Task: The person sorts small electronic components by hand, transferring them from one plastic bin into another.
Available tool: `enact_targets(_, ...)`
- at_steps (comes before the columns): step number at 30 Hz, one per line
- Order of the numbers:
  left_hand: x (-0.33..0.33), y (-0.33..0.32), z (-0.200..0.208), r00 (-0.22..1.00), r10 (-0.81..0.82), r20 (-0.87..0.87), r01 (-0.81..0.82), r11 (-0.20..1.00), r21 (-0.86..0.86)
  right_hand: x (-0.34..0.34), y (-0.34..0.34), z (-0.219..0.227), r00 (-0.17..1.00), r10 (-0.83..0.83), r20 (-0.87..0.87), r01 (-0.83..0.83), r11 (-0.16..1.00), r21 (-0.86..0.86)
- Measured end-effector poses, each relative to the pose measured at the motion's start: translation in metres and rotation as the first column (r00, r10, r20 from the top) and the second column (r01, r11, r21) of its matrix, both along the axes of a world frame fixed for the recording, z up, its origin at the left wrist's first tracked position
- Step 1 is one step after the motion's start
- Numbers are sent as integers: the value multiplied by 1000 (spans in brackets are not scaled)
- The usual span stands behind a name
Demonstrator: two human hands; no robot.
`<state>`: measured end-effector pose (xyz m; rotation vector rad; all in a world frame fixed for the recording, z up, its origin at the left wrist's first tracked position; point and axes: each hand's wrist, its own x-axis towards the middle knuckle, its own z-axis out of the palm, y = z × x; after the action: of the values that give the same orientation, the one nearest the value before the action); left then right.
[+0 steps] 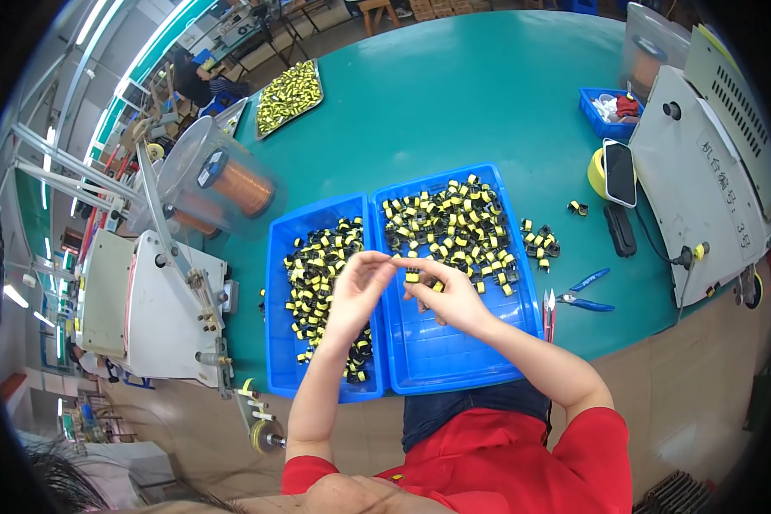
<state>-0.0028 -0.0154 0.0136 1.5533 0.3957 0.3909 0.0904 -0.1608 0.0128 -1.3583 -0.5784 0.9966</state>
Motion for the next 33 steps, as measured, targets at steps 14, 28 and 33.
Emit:
enact_targets(14, -4, 13, 2, 984, -168, 57, 155, 668, -728, 8, 1, -4, 866, -88, -492, 102, 995, 1)
enact_targets(28, 0, -8, -6, 970, -121, -211, 146, 983, 111, 22, 1, -29, 570, -138, -810, 186, 982, -37)
enact_targets(33, 2, -10, -22, 993, -97, -62, 104, 989, 108, 16, 1, -18, 749, -81, -658, 107, 994, -1)
